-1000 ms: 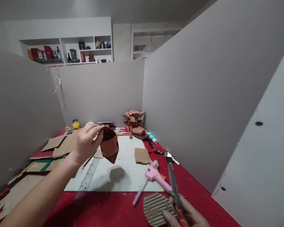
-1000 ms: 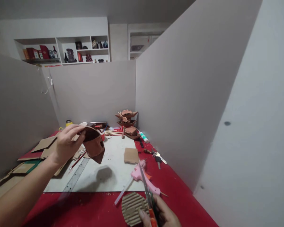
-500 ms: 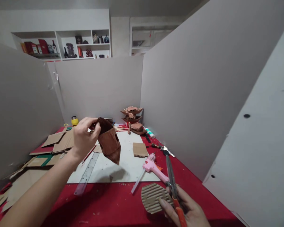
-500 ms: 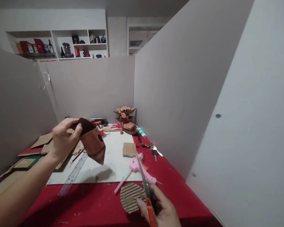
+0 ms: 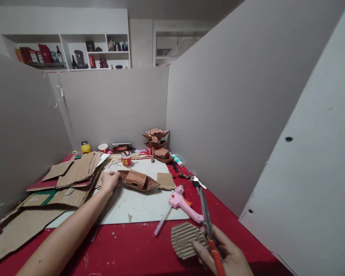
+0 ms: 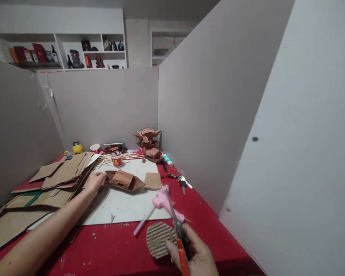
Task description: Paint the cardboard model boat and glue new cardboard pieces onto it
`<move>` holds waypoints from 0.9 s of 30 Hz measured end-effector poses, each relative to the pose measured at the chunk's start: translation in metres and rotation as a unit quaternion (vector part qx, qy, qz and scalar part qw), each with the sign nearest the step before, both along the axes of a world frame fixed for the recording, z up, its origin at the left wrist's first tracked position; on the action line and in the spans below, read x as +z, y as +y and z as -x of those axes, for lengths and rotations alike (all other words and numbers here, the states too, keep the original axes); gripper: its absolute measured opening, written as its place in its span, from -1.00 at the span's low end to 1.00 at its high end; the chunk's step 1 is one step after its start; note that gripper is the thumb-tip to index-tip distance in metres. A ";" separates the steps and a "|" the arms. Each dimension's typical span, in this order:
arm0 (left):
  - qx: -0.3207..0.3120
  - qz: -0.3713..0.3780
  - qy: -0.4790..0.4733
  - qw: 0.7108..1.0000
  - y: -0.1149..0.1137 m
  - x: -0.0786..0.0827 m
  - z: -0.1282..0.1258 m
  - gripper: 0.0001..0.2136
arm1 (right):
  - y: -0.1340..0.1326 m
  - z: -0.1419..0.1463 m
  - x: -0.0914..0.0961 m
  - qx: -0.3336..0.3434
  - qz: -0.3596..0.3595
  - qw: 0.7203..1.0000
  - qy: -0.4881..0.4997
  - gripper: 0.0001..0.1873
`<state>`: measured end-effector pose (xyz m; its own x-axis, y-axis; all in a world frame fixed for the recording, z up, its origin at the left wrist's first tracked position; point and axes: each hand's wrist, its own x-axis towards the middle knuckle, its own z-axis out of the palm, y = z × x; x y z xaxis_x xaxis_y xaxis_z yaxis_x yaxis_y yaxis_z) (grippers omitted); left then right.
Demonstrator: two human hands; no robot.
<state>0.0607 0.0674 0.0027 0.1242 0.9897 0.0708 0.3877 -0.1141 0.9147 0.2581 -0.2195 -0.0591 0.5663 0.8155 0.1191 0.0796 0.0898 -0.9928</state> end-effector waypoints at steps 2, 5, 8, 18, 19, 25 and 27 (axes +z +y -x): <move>0.000 0.006 0.001 1.000 -0.001 -0.002 0.005 -0.68 | 0.002 -0.003 0.000 0.008 0.010 1.000 0.003 -0.53; -0.004 0.003 0.007 1.000 -0.009 -0.005 0.016 -0.69 | 0.002 -0.003 0.000 0.001 -0.002 1.000 -0.012 -0.55; -0.028 -0.022 0.030 0.999 -0.031 -0.010 0.028 -0.72 | -0.003 -0.001 0.001 0.000 0.006 0.999 -0.037 -0.63; -0.288 -0.139 0.215 0.923 -0.126 -0.017 0.035 -0.89 | -0.003 0.000 0.007 0.016 0.025 0.998 -0.056 -0.69; -0.296 -0.137 0.232 0.916 -0.128 -0.016 0.039 -0.91 | -0.003 0.000 0.007 0.014 0.024 0.998 -0.050 -0.68; -0.411 0.036 0.317 0.854 -0.150 0.012 0.094 -0.85 | -0.005 -0.010 0.003 -0.010 0.023 0.999 -0.038 -0.68; -0.454 0.140 0.305 0.826 -0.157 0.025 0.110 -0.91 | -0.004 -0.012 0.004 -0.020 0.027 0.999 -0.036 -0.65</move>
